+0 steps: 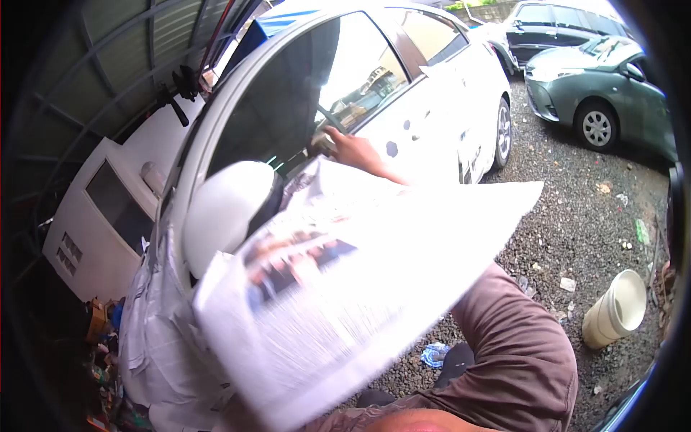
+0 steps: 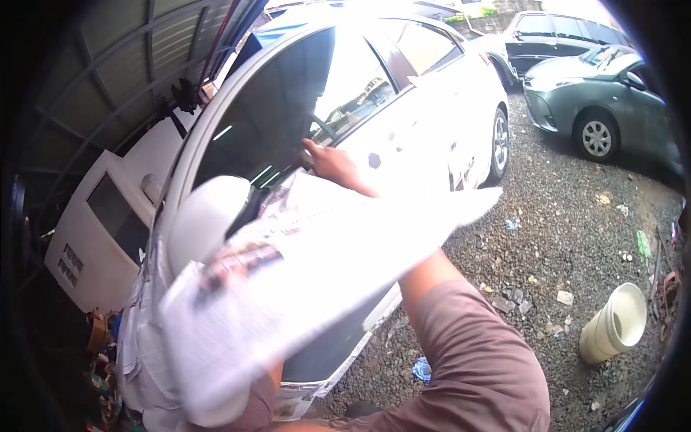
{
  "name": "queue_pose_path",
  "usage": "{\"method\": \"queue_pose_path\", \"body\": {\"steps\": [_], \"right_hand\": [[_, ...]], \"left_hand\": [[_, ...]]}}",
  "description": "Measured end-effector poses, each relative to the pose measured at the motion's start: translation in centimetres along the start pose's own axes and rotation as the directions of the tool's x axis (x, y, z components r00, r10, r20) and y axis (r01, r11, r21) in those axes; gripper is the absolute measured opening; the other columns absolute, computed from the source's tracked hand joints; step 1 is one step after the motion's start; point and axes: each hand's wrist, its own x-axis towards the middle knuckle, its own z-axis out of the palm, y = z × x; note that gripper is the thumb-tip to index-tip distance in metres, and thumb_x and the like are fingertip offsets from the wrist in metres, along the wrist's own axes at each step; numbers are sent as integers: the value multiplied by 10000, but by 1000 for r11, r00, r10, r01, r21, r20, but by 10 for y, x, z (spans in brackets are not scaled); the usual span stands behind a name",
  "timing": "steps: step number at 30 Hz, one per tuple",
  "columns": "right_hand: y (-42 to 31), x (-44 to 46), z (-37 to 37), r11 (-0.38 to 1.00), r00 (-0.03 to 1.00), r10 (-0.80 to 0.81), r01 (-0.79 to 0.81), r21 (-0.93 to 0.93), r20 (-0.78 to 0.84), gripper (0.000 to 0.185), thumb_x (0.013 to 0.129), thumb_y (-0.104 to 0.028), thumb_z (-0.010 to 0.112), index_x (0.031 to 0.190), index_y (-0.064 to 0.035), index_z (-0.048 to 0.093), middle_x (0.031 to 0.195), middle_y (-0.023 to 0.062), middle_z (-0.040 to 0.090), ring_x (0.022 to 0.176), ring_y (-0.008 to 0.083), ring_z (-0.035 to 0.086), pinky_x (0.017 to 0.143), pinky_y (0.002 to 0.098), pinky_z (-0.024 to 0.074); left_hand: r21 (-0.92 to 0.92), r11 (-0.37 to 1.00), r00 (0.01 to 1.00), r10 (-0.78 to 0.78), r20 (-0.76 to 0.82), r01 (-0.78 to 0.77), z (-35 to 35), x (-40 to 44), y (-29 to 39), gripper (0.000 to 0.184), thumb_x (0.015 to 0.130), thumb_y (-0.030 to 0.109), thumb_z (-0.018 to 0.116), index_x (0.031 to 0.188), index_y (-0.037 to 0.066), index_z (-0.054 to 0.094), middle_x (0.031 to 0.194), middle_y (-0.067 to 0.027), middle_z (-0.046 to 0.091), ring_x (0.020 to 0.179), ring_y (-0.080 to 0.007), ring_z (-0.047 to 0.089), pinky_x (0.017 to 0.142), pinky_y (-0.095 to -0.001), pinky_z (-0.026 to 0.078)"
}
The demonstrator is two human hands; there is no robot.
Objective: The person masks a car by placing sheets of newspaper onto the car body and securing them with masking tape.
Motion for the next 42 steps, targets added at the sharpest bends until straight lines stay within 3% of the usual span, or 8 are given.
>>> {"method": "queue_pose_path", "body": {"steps": [5, 10, 21, 28, 30, 33, 37, 42], "right_hand": [[39, -92, 33, 883, 962, 249, -179, 433, -109, 631, 961, -258, 696, 1536, -197, 442, 1016, 246, 758, 964, 406, 756, 849, 487, 587], [-13, -168, -19, 577, 846, 507, -475, 664, 165, 608, 979, -276, 687, 1531, -177, 454, 1058, 233, 752, 986, 384, 755, 847, 468, 591], [-149, -117, -129, 253, 739, 424, -652, 715, 524, 566, 1018, -316, 667, 1520, -134, 479, 1153, 205, 740, 1036, 337, 753, 842, 428, 600], [-182, -48, -151, 188, 748, 236, -662, 726, 620, 549, 1043, -340, 654, 1513, -106, 495, 1213, 187, 733, 1067, 306, 752, 839, 402, 606], [-189, -26, -146, 166, 747, 154, -665, 728, 647, 546, 1050, -348, 650, 1511, -98, 500, 1230, 182, 731, 1076, 298, 752, 838, 395, 608], [-200, 8, -123, 120, 749, -52, -652, 749, 661, 542, 1060, -358, 645, 1508, -87, 506, 1256, 174, 727, 1090, 284, 751, 837, 384, 610], [-260, 49, -122, 347, 691, 229, -716, 606, 685, 575, 1055, -462, 642, 1459, -62, 559, 1230, 173, 681, 1045, 276, 731, 824, 372, 584], [-256, 84, -89, 416, 741, 150, -648, 638, 655, 864, 966, -469, 774, 1586, 12, 415, 1431, 212, 630, 1143, 314, 702, 839, 393, 610]], "left_hand": [[-79, 991, 946, -73, 317, 103, -75, -19, -18, 531, 972, 396, 628, 1367, 42, 633, 1457, -215, 600, 1334, -393, 567, 1184, -495, 397], [-68, 979, 825, -125, 551, 193, -167, -27, -45, 572, 962, 430, 642, 1395, 58, 622, 1463, -205, 602, 1335, -384, 574, 1182, -491, 405], [27, 979, 628, -150, 764, 201, -371, 11, -107, 667, 939, 506, 673, 1457, 93, 599, 1476, -183, 606, 1336, -364, 590, 1177, -483, 424], [51, 998, 599, -24, 801, -27, -429, 99, -129, 729, 924, 555, 693, 1496, 116, 585, 1485, -169, 609, 1337, -352, 599, 1173, -477, 435], [89, 996, 451, -92, 888, 29, -462, 165, -102, 717, 915, 519, 722, 1501, 126, 592, 1484, -185, 609, 1351, -361, 591, 1182, -474, 431], [161, 927, 612, 88, 786, -339, -421, 170, -150, 711, 896, 498, 753, 1510, 185, 579, 1563, -149, 534, 1437, -340, 512, 1181, -549, 408], [291, 904, 611, -42, 790, -313, -393, 186, -161, 838, 891, 523, 759, 1613, 238, 443, 1666, -142, 404, 1577, -352, 303, 1225, -697, 249], [444, 886, 653, -258, 713, -135, -341, 179, -188, 917, 932, 668, 643, 1693, 321, 269, 1742, -144, 277, 1639, -405, 96, 1190, -810, 146]]}}
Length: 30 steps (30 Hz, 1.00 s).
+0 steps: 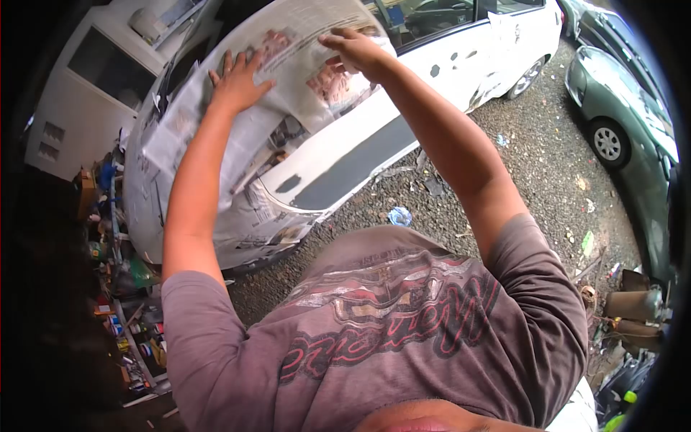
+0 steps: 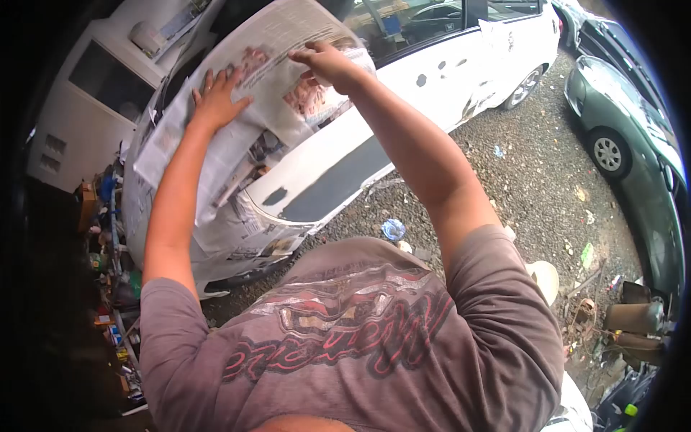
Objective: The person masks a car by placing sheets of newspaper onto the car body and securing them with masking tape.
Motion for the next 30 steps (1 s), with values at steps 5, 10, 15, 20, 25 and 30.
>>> {"method": "queue_pose_path", "body": {"steps": [5, 10, 15, 20, 25, 30], "right_hand": [[23, 41, -8, 959, 989, -145, 142, -246, 4, 878, 918, -448, 818, 1584, -11, 449, 1454, 298, 605, 1358, 385, 598, 1102, 437, 495], [34, 35, -13, 824, 951, -307, 287, -489, 42, 806, 884, -410, 810, 1551, -67, 513, 1425, 328, 604, 1366, 441, 576, 1159, 443, 440], [24, 26, -7, 686, 907, -420, 346, -641, 39, 702, 912, -388, 784, 1526, -164, 529, 1180, 238, 655, 1146, 426, 655, 997, 480, 512], [-2, 0, -2, 639, 850, -524, 349, -685, -57, 647, 952, -359, 765, 1529, -207, 514, 1199, 192, 634, 1160, 375, 646, 999, 486, 516], [3, -45, 24, 743, 819, -550, 390, -544, -165, 682, 1013, -185, 641, 1613, -207, 319, 1329, 158, 645, 1118, 299, 688, 978, 438, 548], [14, -56, 47, 860, 861, -482, 430, -273, -163, 740, 996, -50, 470, 1647, -141, 131, 1381, 176, 658, 1073, 228, 712, 1007, 397, 547]], "left_hand": [[-137, 986, 996, -93, 14, 94, 42, 42, -2, 957, 942, 701, 619, 1712, 349, 171, 1760, -169, 218, 1642, -418, 74, 1189, -807, 141], [-216, 973, 993, -99, -72, 81, 71, 71, -5, 927, 963, 698, 586, 1713, 349, 168, 1754, -180, 231, 1643, -417, 79, 1222, -766, 123], [-283, 958, 969, -17, -246, -55, 82, 108, -20, 883, 976, 668, 590, 1706, 353, 205, 1727, -179, 301, 1601, -429, 217, 1243, -694, 183], [-235, 933, 868, 132, -479, -272, 82, 150, -21, 808, 969, 601, 664, 1666, 349, 343, 1560, -155, 495, 1299, -394, 501, 1102, -557, 418], [-179, 860, 731, 277, -623, -478, 68, 187, -19, 767, 965, 525, 716, 1634, 289, 425, 1421, -162, 565, 1200, -405, 539, 1040, -512, 473], [-185, 848, 676, 244, -696, -496, 61, 197, -7, 698, 944, 523, 732, 1555, 276, 501, 1444, -133, 547, 1244, -391, 516, 1057, -522, 455]]}}
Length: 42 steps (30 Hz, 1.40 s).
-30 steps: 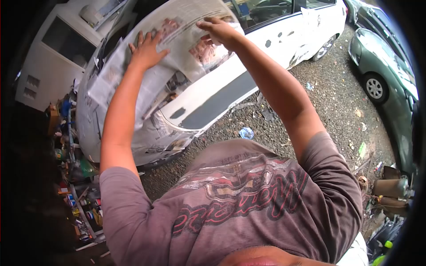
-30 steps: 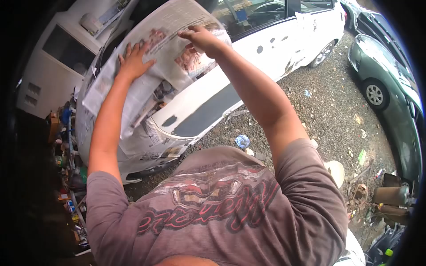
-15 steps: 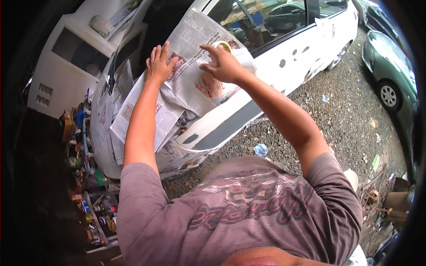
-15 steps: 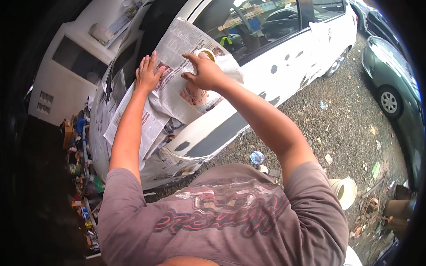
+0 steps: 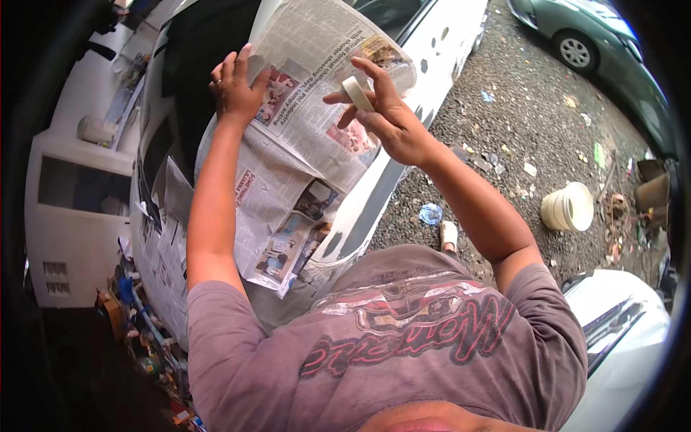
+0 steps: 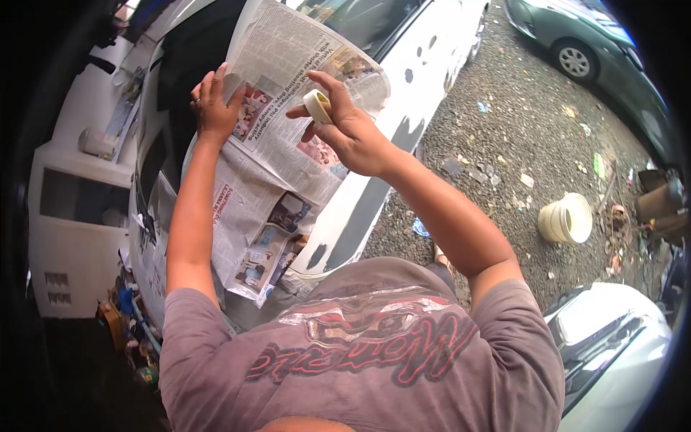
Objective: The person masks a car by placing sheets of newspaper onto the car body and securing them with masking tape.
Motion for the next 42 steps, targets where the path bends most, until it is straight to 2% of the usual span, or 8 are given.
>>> {"method": "queue_pose_path", "body": {"steps": [5, 10, 15, 16, 20, 29, 33, 42], "right_hand": [[-6, 18, 18, 994, 993, 21, -33, 108, 112, 744, 959, 45, 440, 1620, -101, 131, 1289, 189, 708, 942, 205, 701, 961, 379, 551], [0, 59, 30, 996, 975, 10, -30, 89, 220, 716, 981, 54, 514, 1589, -48, 151, 1239, 163, 727, 878, 180, 661, 871, 334, 559], [-10, 76, 39, 998, 940, 70, -66, -24, 334, 767, 1007, 40, 507, 1647, -79, 102, 1257, 197, 716, 856, 187, 629, 856, 321, 551], [-9, 79, 40, 998, 933, 63, -52, -41, 353, 803, 995, 47, 509, 1660, -84, 78, 1241, 187, 724, 851, 188, 631, 848, 322, 552], [-7, 90, 38, 993, 914, -10, 56, -100, 406, 909, 933, 17, 582, 1672, -56, 58, 1198, 201, 740, 904, 321, 719, 892, 409, 552], [-5, 95, 35, 843, 899, -174, 346, -411, 401, 959, 875, 18, 587, 1684, -72, 80, 923, 271, 703, 889, 495, 691, 835, 558, 529], [-14, 94, 34, 844, 901, -110, 308, -440, 419, 922, 902, 10, 597, 1680, -44, 106, 1096, 303, 692, 1093, 507, 664, 968, 525, 522], [-33, 91, 40, 859, 877, -128, 331, -390, 462, 911, 918, -7, 602, 1680, -43, 104, 1062, 303, 688, 1041, 507, 674, 921, 534, 528]], "left_hand": [[109, 994, 993, 0, -117, 12, -23, 2, 6, 467, 905, 469, 793, 1284, 219, 684, 1237, -86, 631, 1163, -356, 596, 965, -497, 515], [-182, 959, 976, -215, 33, 217, -36, -3, 16, 264, 878, 285, 819, 1088, 142, 749, 962, -73, 716, 913, -317, 725, 804, -420, 588], [-543, 700, 886, -388, 255, 463, -82, -15, 35, 306, 935, 144, 747, 1230, 63, 749, 1196, -128, 780, 1025, -218, 776, 931, -353, 588], [-626, 496, 798, -374, 472, 603, -92, -19, 37, 345, 971, 82, 701, 1306, 4, 711, 1270, -149, 759, 1154, -175, 730, 981, -327, 575], [-825, 92, 814, -259, 521, 557, -118, -37, 65, 389, 1005, 55, 691, 1371, -70, 647, 1276, -151, 736, 1145, -179, 715, 979, -315, 584], [-652, 683, 928, -360, 91, 329, -139, -34, 103, 301, 880, 15, 811, 1178, -10, 768, 1206, -167, 746, 983, -254, 775, 849, -338, 622], [-608, 716, 922, -380, 76, 344, -152, -31, 111, 238, 851, -15, 810, 1086, -14, 768, 1146, -156, 757, 926, -253, 776, 816, -339, 619], [-666, 699, 927, -373, -30, 259, -166, -32, 109, 145, 837, -16, 795, 974, -14, 748, 1091, -160, 763, 868, -245, 781, 766, -338, 628]]}}
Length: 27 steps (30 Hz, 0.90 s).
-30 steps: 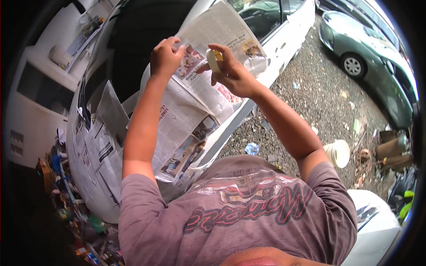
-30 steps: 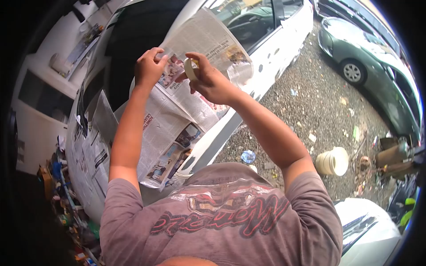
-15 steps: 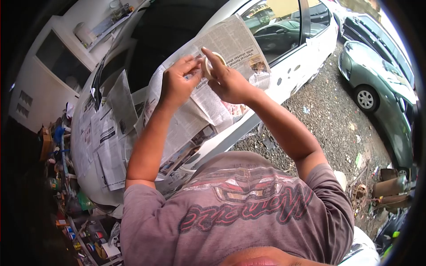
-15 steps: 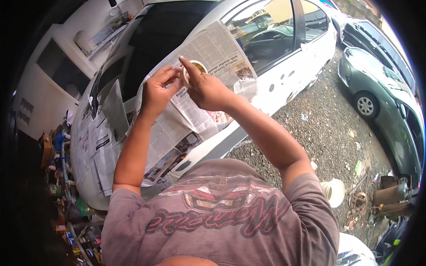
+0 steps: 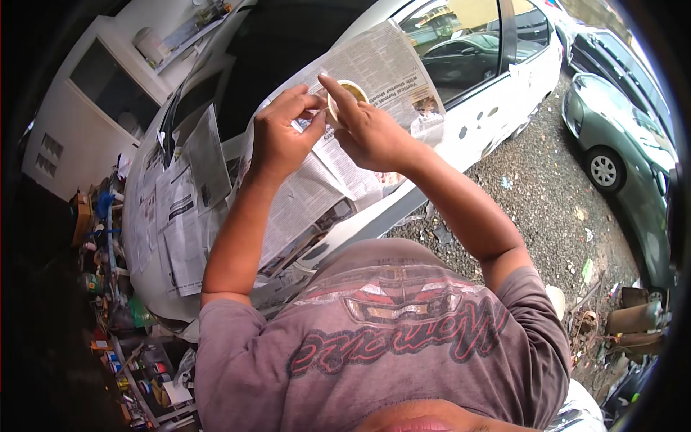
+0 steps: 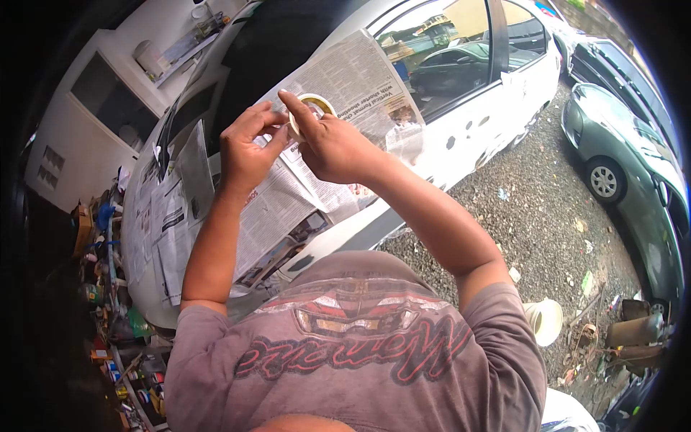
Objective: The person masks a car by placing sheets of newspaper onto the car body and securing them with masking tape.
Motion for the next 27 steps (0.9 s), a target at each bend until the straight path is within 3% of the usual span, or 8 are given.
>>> {"method": "queue_pose_path", "body": {"steps": [3, 6, 15, 17, 19, 21, 25, 27], "right_hand": [[-12, 0, 0, 999, 998, -12, 14, 31, -62, 875, 964, -59, 628, 1677, -62, 122, 991, 275, 696, 968, 497, 689, 861, 525, 527], [-21, 4, -3, 998, 995, 62, -60, 33, -79, 760, 987, -166, 641, 1619, -107, 224, 892, 266, 715, 831, 507, 685, 755, 587, 521], [-41, 13, -13, 988, 982, 155, -155, 10, -112, 301, 1033, -234, 618, 1295, -120, 526, 797, 220, 710, 825, 475, 696, 724, 572, 510], [-46, 18, -11, 976, 968, 207, -214, -41, -140, 246, 1037, -241, 613, 1239, -111, 558, 812, 214, 721, 831, 464, 700, 728, 567, 513], [-46, 20, -11, 957, 950, 259, -277, -87, -172, 203, 1041, -248, 608, 1182, -103, 590, 826, 208, 732, 836, 454, 705, 731, 562, 516], [-41, 24, -11, 967, 958, 255, -255, 15, -132, 164, 1048, -169, 607, 1136, -31, 613, 894, 175, 772, 873, 344, 776, 759, 428, 578], [-33, 25, -5, 959, 960, 226, -189, 210, -168, 139, 1047, -159, 617, 1043, -20, 624, 878, 146, 777, 773, 237, 756, 671, 376, 569], [-38, 27, -12, 709, 907, 419, -352, 611, 37, 107, 1047, -141, 617, 1022, -38, 631, 889, 125, 773, 666, 132, 666, 580, 303, 521]], "left_hand": [[183, 976, 993, 116, 23, -118, -8, -1, -2, 124, 843, -7, 779, 964, -16, 752, 1060, -160, 769, 844, -239, 781, 732, -324, 628], [95, 994, 998, 52, -24, -50, -14, 0, -2, 123, 841, 3, 776, 959, -24, 752, 1029, -167, 768, 829, -235, 778, 707, -314, 626], [-52, 999, 1000, -9, -2, 9, -24, 1, 8, 91, 872, 9, 771, 958, -9, 751, 1022, -152, 755, 803, -220, 755, 675, -311, 617], [103, 991, 996, 83, -19, -81, -27, 0, 14, 76, 899, 19, 780, 958, 5, 733, 969, -105, 730, 753, -154, 681, 674, -290, 558], [166, 973, 986, 164, -22, -158, -30, 0, 19, 65, 897, 9, 767, 941, 11, 720, 965, -117, 731, 759, -199, 705, 663, -310, 573], [231, 944, 969, 246, -19, -235, -32, 1, 20, 59, 894, -1, 755, 923, 18, 707, 961, -129, 731, 765, -244, 729, 653, -331, 587], [177, 967, 979, 197, -59, -184, -37, -1, 24, 72, 899, 16, 758, 919, 19, 688, 930, -132, 713, 748, -242, 701, 670, -352, 580], [171, 967, 975, 205, -82, -189, -33, 0, 22, 75, 901, 20, 758, 913, 17, 683, 923, -132, 707, 734, -239, 691, 673, -353, 578]]}}
